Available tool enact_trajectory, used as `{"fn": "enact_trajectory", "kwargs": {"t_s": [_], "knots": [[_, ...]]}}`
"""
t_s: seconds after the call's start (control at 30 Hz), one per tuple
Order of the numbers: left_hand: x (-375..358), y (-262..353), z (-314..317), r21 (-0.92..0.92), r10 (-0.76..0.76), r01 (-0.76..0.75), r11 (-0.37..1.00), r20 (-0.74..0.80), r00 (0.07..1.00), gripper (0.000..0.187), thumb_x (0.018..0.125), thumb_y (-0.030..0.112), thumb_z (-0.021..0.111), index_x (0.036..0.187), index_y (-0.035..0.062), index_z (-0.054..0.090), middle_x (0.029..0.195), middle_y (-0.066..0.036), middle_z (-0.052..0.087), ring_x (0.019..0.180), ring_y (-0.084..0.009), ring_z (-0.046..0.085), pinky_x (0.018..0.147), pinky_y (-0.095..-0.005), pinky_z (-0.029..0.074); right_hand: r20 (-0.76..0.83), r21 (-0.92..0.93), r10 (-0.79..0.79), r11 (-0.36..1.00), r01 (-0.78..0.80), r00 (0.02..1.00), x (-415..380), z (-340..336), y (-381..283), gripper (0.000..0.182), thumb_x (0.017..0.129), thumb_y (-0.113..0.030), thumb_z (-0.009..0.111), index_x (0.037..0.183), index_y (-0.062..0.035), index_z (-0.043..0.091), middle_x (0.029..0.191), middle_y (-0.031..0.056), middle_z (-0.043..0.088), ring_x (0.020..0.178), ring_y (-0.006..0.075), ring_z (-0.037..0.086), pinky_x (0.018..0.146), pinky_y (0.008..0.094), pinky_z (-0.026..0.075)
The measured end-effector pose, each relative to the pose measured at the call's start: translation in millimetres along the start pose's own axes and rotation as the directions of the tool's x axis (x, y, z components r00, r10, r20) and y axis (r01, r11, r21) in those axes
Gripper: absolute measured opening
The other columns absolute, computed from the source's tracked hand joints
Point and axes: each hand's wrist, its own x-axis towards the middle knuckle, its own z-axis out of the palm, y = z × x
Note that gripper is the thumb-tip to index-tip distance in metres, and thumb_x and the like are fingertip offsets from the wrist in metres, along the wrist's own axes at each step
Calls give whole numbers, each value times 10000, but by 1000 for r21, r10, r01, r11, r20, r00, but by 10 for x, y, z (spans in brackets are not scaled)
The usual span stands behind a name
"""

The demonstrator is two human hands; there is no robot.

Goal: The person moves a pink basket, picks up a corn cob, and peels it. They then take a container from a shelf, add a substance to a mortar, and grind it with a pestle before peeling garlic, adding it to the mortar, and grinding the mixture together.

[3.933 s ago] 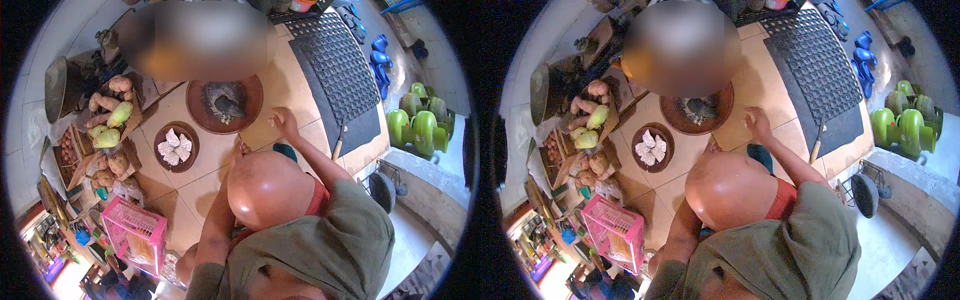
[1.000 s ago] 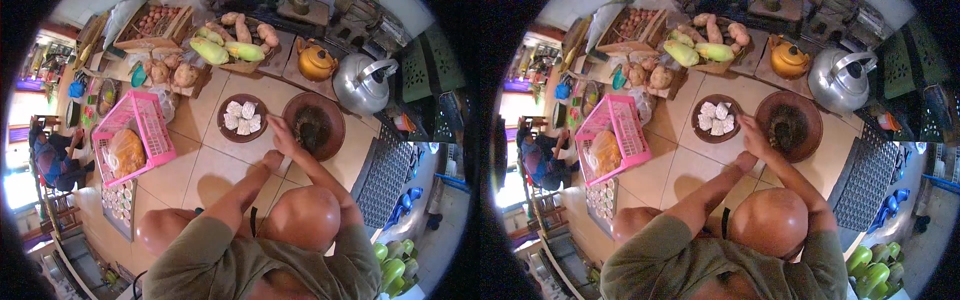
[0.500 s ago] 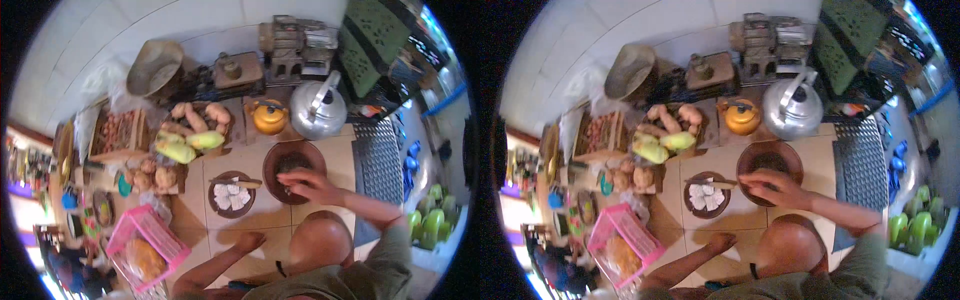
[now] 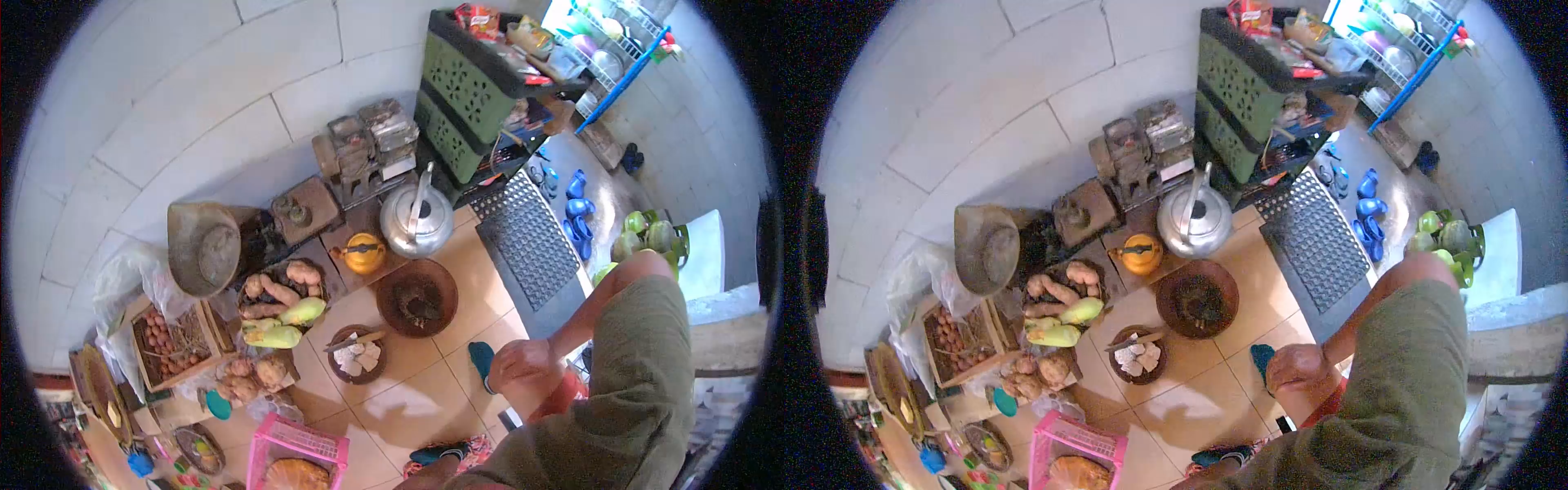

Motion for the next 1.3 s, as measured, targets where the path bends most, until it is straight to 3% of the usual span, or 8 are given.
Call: {"fn": "enact_trajectory", "kwargs": {"t_s": [0.3, 0.5, 0.63, 0.67, 0.7, 0.9, 1.17, 1.3], "knots": [[-126, 709, 76, 3, -37, 37, 999, -69, 997, 352, 894, 336, 405, 969, 61, 611, 924, -170, 613, 841, -343, 582, 767, -421, 459, 241, -76, 433, 901, -428, 868, -98, -139, -796, 156, 809, -199, 496, 842, -59, 556, 864, 129, 561, 845, 299, 538, 746, 401, 431], [-302, 1629, -897, 201, 163, -123, 972, -194, 967, 346, 894, 324, 407, 990, 60, 609, 942, -172, 613, 853, -342, 581, 775, -419, 457, -261, 292, 762, 647, -704, 592, -9, -65, -1341, 173, 813, -218, 496, 832, -53, 544, 800, 174, 586, 701, 311, 568, 609, 392, 439], [-1237, 4161, -2929, -73, 169, -202, 977, -319, 933, 324, 914, 263, 387, 960, -19, 539, 903, -235, 571, 834, -397, 550, 748, -443, 430, -417, 605, 674, 707, -366, 610, 639, -1001, -1698, 225, 820, -310, 543, 838, -86, 554, 763, 96, 570, 685, 179, 553, 580, 320, 428], [-1180, 4282, -2908, 274, 610, -648, 710, -699, 373, 169, 890, 145, 431, 825, 3, 494, 715, -172, 491, 683, -299, 516, 631, -396, 421, -203, 888, 701, 426, -173, 684, 783, -1529, -2001, 265, 833, -330, 534, 913, -77, 538, 830, 78, 566, 735, 149, 550, 629, 297, 437], [-1719, 5086, -3388, -332, 318, -558, 760, -560, 765, 142, 904, 120, 412, 846, 7, 476, 707, -113, 485, 679, -220, 517, 617, -332, 422, -85, 981, 656, 188, -53, 750, 900, -1947, -2249, 316, 846, -351, 524, 989, -68, 522, 898, 61, 563, 785, 120, 547, 677, 275, 446], [-1501, 5854, -3545, -298, 458, -662, 687, -529, 714, 119, 826, 39, 350, 832, 17, 467, 726, -93, 491, 680, -211, 512, 633, -304, 403, -112, 859, 657, -313, 405, 746, 805, -3391, -3383, 396, 873, -385, 459, 1056, -38, 516, 976, 79, 567, 868, 168, 540, 755, 325, 451], [-795, 6659, -2925, 334, 860, -900, 279, -504, 79, 83, 807, 45, 424, 854, 2, 476, 838, -175, 499, 822, -334, 480, 746, -444, 373, -151, 517, 925, -227, 825, 349, -226, -3562, -3293, 399, 908, -271, 374, 1181, 9, 450, 1154, 165, 515, 1046, 290, 514, 918, 430, 433], [-986, 7385, -3135, 261, 949, -926, 273, -228, 215, 127, 689, 52, 511, 816, 67, 511, 789, -143, 482, 810, -306, 463, 743, -446, 335, -468, 280, 795, -279, 918, 385, -691, -3409, -2655, 382, 887, -365, 459, 1183, -123, 467, 1169, 98, 528, 1029, 271, 525, 959, 421, 371]]}}
